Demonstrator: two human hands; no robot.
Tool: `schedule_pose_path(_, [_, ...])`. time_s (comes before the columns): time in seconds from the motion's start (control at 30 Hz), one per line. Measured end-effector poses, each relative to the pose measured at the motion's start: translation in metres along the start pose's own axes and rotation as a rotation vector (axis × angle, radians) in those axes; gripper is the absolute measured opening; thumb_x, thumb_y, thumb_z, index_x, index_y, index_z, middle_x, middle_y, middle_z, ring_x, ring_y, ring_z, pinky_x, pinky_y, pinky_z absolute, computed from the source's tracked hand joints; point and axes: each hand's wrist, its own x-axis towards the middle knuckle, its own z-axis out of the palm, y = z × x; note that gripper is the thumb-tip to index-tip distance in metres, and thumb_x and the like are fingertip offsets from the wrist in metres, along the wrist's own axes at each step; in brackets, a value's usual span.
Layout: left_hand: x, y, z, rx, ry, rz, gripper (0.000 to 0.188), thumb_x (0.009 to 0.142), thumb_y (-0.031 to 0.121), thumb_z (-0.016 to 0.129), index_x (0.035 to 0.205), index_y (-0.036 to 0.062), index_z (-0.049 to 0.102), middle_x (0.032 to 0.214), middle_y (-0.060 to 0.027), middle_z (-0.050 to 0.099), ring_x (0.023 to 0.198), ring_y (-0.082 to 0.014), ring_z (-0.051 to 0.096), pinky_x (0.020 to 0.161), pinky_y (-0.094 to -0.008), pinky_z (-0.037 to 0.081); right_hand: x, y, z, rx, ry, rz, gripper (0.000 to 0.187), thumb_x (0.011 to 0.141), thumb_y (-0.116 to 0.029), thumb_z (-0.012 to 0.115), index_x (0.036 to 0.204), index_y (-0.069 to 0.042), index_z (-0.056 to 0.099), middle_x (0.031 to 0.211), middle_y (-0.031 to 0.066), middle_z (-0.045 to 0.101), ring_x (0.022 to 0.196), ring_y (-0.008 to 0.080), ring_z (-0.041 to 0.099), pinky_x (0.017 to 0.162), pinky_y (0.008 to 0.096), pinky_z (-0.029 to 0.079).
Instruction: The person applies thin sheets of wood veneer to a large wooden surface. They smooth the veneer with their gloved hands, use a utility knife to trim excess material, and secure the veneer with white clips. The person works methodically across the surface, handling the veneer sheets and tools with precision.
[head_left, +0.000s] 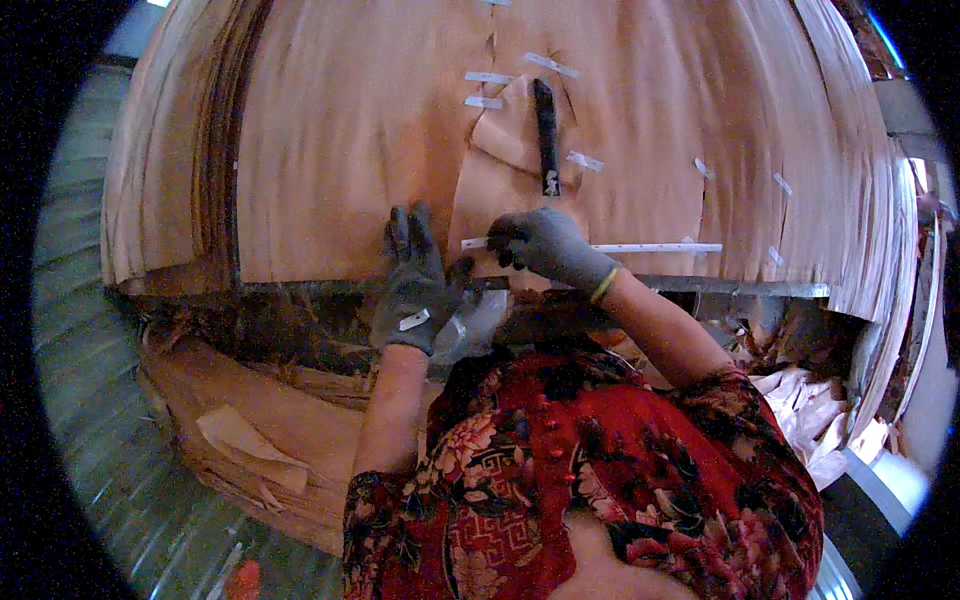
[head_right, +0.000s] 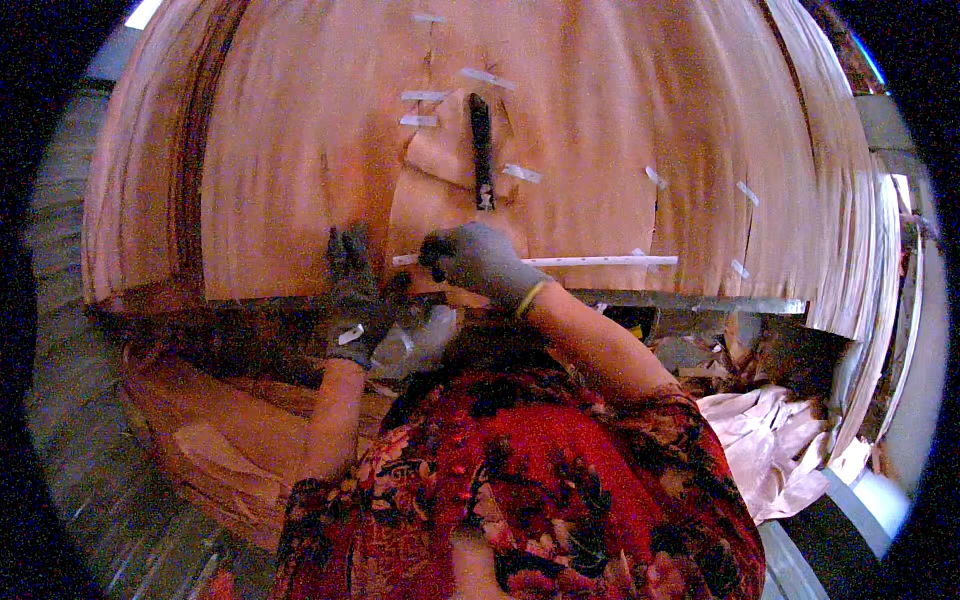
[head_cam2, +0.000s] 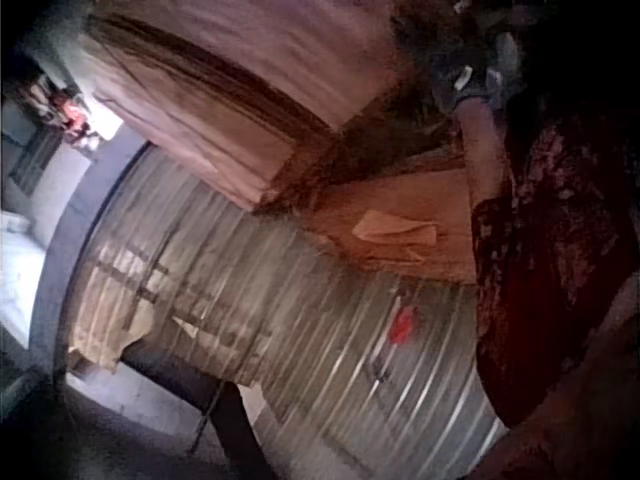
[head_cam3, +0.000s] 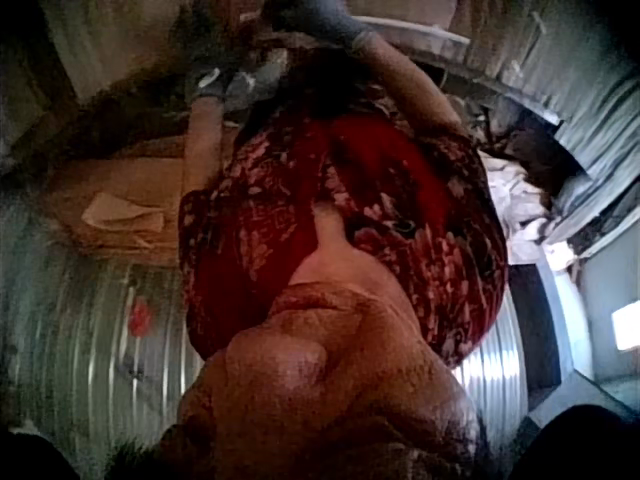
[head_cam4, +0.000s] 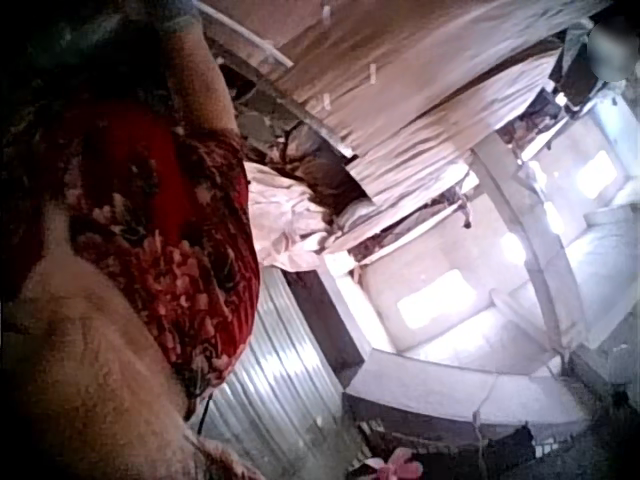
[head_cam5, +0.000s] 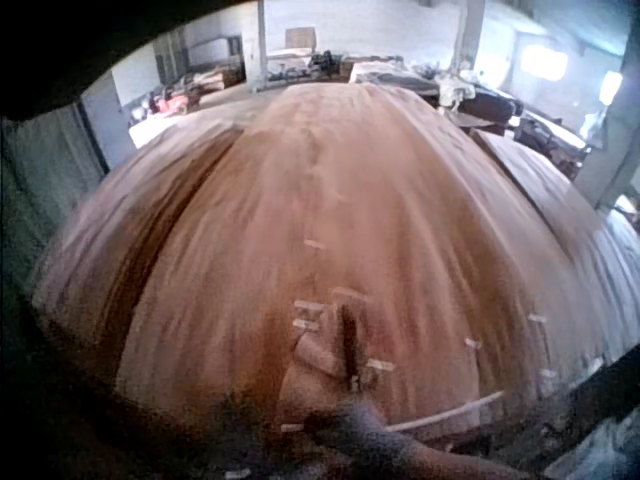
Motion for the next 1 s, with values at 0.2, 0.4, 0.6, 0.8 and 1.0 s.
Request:
schedule_pose_path(0.2, [-0.008,-0.009,0.002,-0.019,0.012,0.006,0.08,0.076,0.028,0.067,0.141,0.0078,0.023,0.147,-0.0237,0.011,0.136,-0.0417,0.001,0.111,-0.0499,0.007,0.011,-0.022,0.011,-0.042,-0.034,0.04,0.019,0.078,-0.026,0.057,0.082,-0.012,0.067,0.077,0.0118,0.064,0.069,0.0313,0.061,0.064,0.0406,0.048])
schedule_pose_path(0.4, [-0.011,-0.012,0.005,-0.036,0.007,0.026,0.08,0.077,0.026,0.066,0.141,0.0072,0.021,0.147,-0.0233,0.011,0.136,-0.0417,0.0,0.111,-0.0495,0.007,0.022,-0.045,0.021,-0.183,-0.109,0.198,0.032,0.076,-0.041,0.057,0.077,-0.011,0.069,0.078,0.0138,0.064,0.073,0.0327,0.061,0.066,0.0427,0.047])
schedule_pose_path(0.6, [-0.01,-0.034,-0.002,-0.059,-0.027,0.022,0.08,0.078,0.025,0.064,0.141,0.0067,0.02,0.147,-0.023,0.01,0.136,-0.0417,-0.001,0.111,-0.0491,0.008,0.028,-0.061,0.02,-0.309,-0.062,0.267,0.039,0.074,-0.047,0.057,0.074,-0.01,0.07,0.078,0.0136,0.065,0.074,0.0337,0.062,0.066,0.0434,0.048])
schedule_pose_path(0.8, [-0.003,-0.049,0.006,-0.102,-0.064,0.004,0.079,0.078,0.023,0.063,0.141,0.0061,0.018,0.147,-0.0227,0.009,0.136,-0.0417,-0.002,0.111,-0.0488,0.008,0.026,-0.064,0.015,-0.386,-0.073,0.297,0.039,0.073,-0.048,0.058,0.074,-0.011,0.07,0.076,0.0123,0.065,0.074,0.0318,0.063,0.064,0.0421,0.049])
schedule_pose_path(1.0, [0.026,0.011,0.009,-0.378,0.068,0.088,0.064,0.08,0.023,0.061,0.136,0.0082,0.032,0.144,-0.0237,0.02,0.135,-0.0435,0.004,0.109,-0.0531,0.01,0.018,-0.051,0.017,-0.323,-0.053,0.321,0.032,0.073,-0.043,0.06,0.076,-0.013,0.07,0.077,0.0121,0.065,0.075,0.0314,0.064,0.064,0.0421,0.049])
